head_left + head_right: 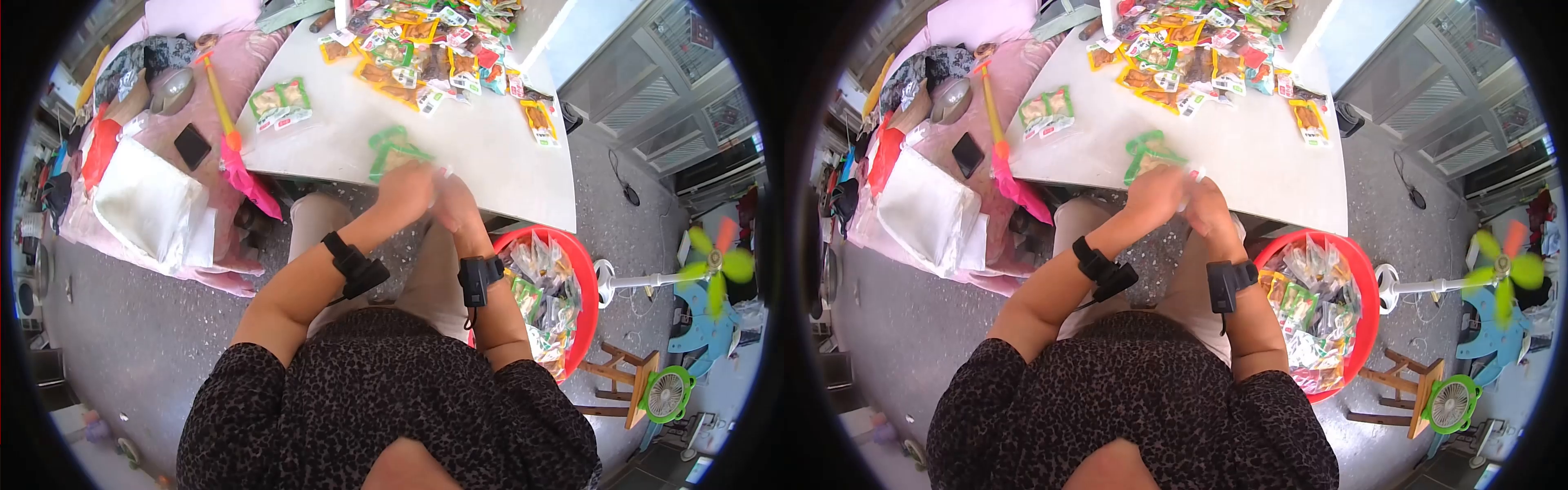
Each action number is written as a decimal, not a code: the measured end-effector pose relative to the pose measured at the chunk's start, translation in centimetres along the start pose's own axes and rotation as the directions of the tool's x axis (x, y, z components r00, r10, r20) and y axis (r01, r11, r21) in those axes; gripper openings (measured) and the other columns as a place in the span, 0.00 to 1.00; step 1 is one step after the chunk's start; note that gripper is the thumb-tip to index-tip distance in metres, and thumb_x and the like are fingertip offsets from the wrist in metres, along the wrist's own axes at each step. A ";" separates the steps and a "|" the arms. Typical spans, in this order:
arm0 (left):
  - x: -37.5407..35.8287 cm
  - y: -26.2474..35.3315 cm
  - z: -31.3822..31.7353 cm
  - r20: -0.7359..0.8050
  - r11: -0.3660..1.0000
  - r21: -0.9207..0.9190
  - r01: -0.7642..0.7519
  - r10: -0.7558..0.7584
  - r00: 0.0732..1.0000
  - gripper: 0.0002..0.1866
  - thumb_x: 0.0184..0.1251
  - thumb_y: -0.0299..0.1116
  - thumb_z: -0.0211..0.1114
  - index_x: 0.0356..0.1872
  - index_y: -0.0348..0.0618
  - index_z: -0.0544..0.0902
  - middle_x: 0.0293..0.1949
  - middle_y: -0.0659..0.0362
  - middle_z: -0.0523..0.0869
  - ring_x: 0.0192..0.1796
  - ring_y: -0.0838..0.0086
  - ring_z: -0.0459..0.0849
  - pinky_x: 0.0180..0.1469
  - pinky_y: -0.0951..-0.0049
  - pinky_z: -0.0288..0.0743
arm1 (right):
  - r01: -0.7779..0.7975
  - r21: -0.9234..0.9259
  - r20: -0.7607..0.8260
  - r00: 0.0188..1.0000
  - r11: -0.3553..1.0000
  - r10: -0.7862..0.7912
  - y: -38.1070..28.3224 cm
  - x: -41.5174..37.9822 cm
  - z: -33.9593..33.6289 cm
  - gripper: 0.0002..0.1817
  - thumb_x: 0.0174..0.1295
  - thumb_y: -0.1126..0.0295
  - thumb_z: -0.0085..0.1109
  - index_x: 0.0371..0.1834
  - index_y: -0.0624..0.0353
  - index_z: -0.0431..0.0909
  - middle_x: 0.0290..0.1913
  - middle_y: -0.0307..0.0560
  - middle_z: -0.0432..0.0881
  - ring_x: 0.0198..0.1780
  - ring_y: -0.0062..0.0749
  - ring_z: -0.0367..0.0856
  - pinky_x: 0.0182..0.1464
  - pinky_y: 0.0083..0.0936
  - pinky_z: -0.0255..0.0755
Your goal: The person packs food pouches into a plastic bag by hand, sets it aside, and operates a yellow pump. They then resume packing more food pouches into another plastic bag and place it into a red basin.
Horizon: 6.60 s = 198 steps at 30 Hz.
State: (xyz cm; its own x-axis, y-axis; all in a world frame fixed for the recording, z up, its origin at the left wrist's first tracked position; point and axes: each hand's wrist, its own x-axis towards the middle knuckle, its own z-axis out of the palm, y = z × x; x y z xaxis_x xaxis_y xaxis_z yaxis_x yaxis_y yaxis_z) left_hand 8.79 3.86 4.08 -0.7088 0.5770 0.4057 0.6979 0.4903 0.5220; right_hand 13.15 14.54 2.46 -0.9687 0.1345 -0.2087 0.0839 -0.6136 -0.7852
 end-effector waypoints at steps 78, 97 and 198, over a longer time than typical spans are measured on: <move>-1.1 -5.5 1.8 -0.125 0.994 0.024 -0.111 0.113 0.986 0.03 0.40 0.25 0.54 0.19 0.42 0.70 0.21 0.54 0.71 0.28 0.60 0.71 0.30 0.63 0.66 | 0.302 -0.279 -0.059 0.942 0.912 -0.330 -9.0 15.0 4.2 0.11 0.51 0.77 0.52 0.39 0.63 0.69 0.34 0.43 0.76 0.33 0.26 0.75 0.35 0.21 0.70; -1.1 -1.2 0.1 -0.125 0.971 -0.205 0.120 -0.147 0.981 0.06 0.50 0.30 0.48 0.25 0.40 0.71 0.27 0.50 0.74 0.34 0.54 0.71 0.35 0.59 0.65 | 0.414 0.233 -0.277 0.895 0.880 -0.348 -0.2 -1.6 -0.7 0.15 0.56 0.80 0.42 0.47 0.60 0.63 0.42 0.46 0.71 0.42 0.33 0.73 0.42 0.32 0.72; -5.0 1.4 -9.9 0.404 0.445 -0.834 0.325 0.092 0.910 0.06 0.59 0.27 0.49 0.35 0.37 0.69 0.42 0.52 0.74 0.45 0.73 0.71 0.49 0.74 0.63 | 0.475 -0.877 0.457 0.872 0.075 -0.177 -7.0 -12.1 3.3 0.09 0.48 0.66 0.51 0.24 0.61 0.70 0.24 0.52 0.73 0.30 0.46 0.71 0.31 0.34 0.64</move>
State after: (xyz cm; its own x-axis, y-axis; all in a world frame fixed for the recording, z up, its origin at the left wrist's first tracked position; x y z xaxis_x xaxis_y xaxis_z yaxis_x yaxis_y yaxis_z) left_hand 12.29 -4.81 10.17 -0.5397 0.8340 0.1144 -0.0052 -0.1392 0.9903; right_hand 23.52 14.64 12.38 -0.9661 -0.1297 0.2233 -0.2487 0.7000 -0.6694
